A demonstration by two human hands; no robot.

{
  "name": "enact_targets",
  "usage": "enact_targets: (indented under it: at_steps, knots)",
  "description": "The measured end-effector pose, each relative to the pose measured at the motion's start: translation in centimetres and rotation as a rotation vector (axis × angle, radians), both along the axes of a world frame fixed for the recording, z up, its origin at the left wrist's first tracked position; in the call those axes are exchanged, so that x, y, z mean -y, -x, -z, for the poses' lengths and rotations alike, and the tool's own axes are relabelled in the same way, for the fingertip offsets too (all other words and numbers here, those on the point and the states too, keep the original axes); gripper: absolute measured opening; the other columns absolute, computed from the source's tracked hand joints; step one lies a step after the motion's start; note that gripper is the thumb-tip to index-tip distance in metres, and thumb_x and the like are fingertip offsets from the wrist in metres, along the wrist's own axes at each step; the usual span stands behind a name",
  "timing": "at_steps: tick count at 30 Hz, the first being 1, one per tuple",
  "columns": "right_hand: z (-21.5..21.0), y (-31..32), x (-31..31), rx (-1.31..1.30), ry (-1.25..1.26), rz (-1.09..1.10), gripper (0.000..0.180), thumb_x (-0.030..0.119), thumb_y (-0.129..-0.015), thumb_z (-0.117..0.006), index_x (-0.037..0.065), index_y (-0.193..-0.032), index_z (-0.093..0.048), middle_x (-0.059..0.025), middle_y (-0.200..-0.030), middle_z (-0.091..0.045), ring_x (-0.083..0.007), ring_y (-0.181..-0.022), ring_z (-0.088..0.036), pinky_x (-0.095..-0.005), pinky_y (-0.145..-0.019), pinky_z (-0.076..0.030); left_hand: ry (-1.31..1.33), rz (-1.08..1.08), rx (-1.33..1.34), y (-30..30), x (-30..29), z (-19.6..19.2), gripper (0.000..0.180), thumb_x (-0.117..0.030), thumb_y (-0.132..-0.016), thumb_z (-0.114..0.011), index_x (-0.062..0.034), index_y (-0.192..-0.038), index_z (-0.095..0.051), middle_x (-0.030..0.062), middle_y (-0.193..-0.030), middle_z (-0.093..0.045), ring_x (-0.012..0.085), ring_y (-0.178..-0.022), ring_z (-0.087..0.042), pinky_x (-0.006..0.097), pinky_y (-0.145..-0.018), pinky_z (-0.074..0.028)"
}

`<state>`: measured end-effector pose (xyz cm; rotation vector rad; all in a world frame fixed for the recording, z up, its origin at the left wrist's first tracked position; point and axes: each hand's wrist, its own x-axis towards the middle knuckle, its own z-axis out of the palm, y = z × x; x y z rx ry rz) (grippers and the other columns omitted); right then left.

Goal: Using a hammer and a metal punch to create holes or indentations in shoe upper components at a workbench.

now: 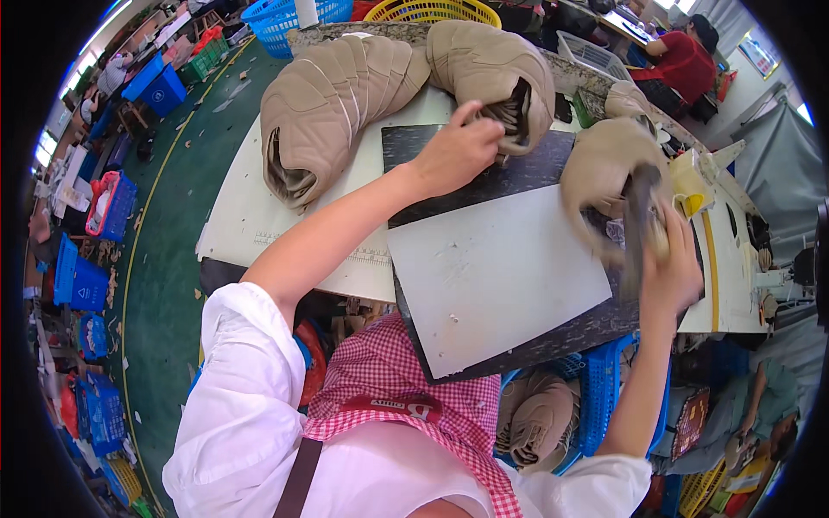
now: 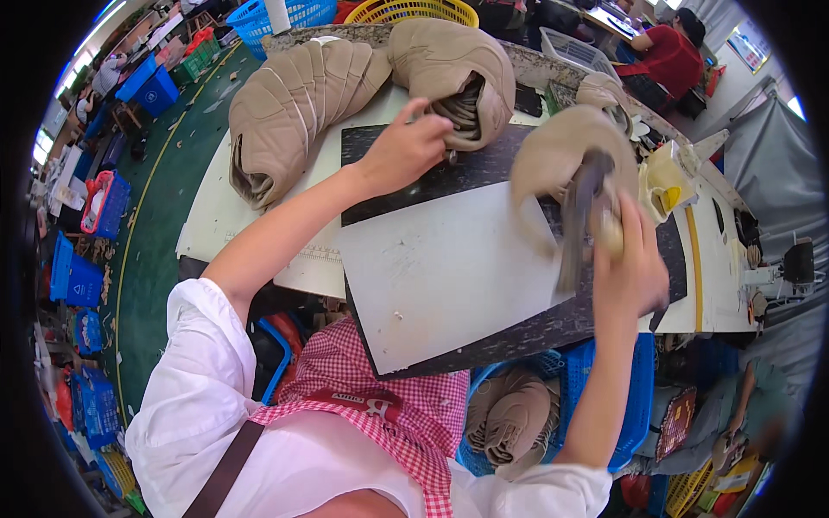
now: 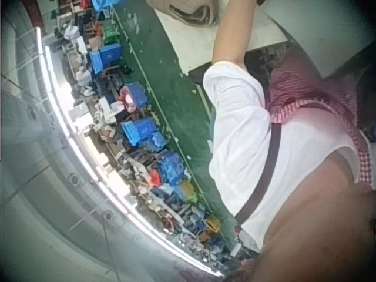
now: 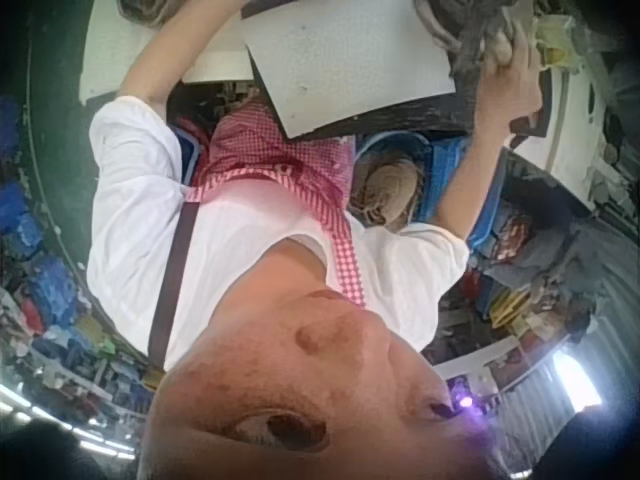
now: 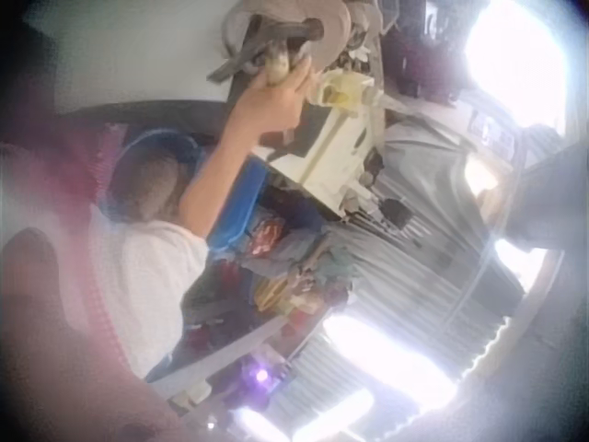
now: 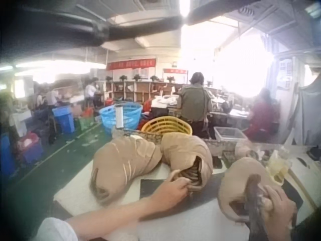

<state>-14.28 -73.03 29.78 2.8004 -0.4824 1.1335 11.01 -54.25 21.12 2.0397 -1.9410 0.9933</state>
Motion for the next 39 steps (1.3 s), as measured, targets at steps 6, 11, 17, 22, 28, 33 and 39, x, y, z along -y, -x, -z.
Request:
enact_targets:
  at_steps: [6,11,17,22,28,33,39]
  knots:
    - [3.4,-7.9,11.5,-0.124,-0.440,0.305,0.025,0.026,-0.081,-0.062,0.011,-0.100,-0.064,-0.0097,-0.118,-0.054,-0.0314,-0.089,-0.060,-0.0365,-0.074,-0.045,0.246,0.312,-0.731,11.0,-10.2,-9.0,0.010,-0.007,-0.077,-0.060,-0.0047,-0.085,-0.056,0.0123,-0.107,-0.052,0.0282,-0.097,-0.052,0.037,-0.083,-0.044]
    - [4.1,-6.5,11.4,0.060,-0.286,-0.053,0.030,0.030,-0.083,-0.062,0.004,-0.098,-0.064,-0.0115,-0.108,-0.060,-0.0294,-0.087,-0.060,-0.0331,-0.078,-0.043,-0.442,0.555,-0.925,20.7,-16.2,-1.8,0.020,-0.014,-0.072,-0.062,0.0003,-0.086,-0.058,0.0099,-0.105,-0.052,0.0243,-0.092,-0.054,0.035,-0.073,-0.048]
    - [3.4,-0.2,1.2,-0.052,-0.753,-0.188,0.028,0.022,-0.078,-0.066,0.001,-0.097,-0.063,-0.0083,-0.098,-0.063,-0.0138,-0.087,-0.058,-0.0286,-0.078,-0.044,-0.231,0.458,-0.738,22.0,-15.1,3.2,0.019,-0.014,-0.072,-0.061,0.0008,-0.082,-0.059,0.0105,-0.106,-0.052,0.0237,-0.093,-0.054,0.033,-0.076,-0.047]
    - [6.0,-0.3,-6.3,-0.331,-1.023,-0.382,0.038,0.021,-0.063,-0.077,-0.002,-0.090,-0.063,-0.0065,-0.071,-0.061,-0.0126,-0.068,-0.055,-0.0278,-0.066,-0.045,-0.284,0.525,-0.969,22.0,-15.0,3.2,0.013,-0.012,-0.077,-0.061,0.0000,-0.082,-0.060,0.0128,-0.107,-0.053,0.0228,-0.095,-0.055,0.033,-0.077,-0.047]
    - [4.7,-3.5,-6.4,-0.621,-0.782,-0.299,0.040,0.018,-0.059,-0.077,0.001,-0.093,-0.065,-0.0107,-0.061,-0.056,-0.0150,-0.054,-0.051,-0.0294,-0.056,-0.042,0.117,0.319,-2.227,18.0,-16.2,-2.4,0.013,-0.011,-0.088,-0.056,0.0013,-0.087,-0.060,0.0086,-0.096,-0.059,0.0122,-0.078,-0.059,0.025,-0.068,-0.048]
    - [6.2,-2.9,-6.0,-0.511,-0.763,-0.345,0.040,0.016,-0.061,-0.079,0.000,-0.094,-0.064,-0.0031,-0.064,-0.051,-0.0094,-0.061,-0.045,-0.0253,-0.057,-0.040,0.124,0.177,-2.030,17.4,-13.3,-1.8,0.013,-0.008,-0.088,-0.056,0.0031,-0.092,-0.060,0.0079,-0.086,-0.062,0.0119,-0.078,-0.061,0.023,-0.069,-0.051]
    - [6.6,-1.6,-6.9,-0.332,-0.540,-0.376,0.035,0.010,-0.064,-0.070,0.007,-0.098,-0.065,-0.0093,-0.079,-0.060,-0.0195,-0.072,-0.059,-0.0292,-0.065,-0.045,0.146,0.134,-2.298,17.1,-12.1,0.2,0.012,-0.007,-0.087,-0.057,0.0043,-0.089,-0.061,0.0076,-0.085,-0.063,0.0121,-0.079,-0.062,0.022,-0.066,-0.051]
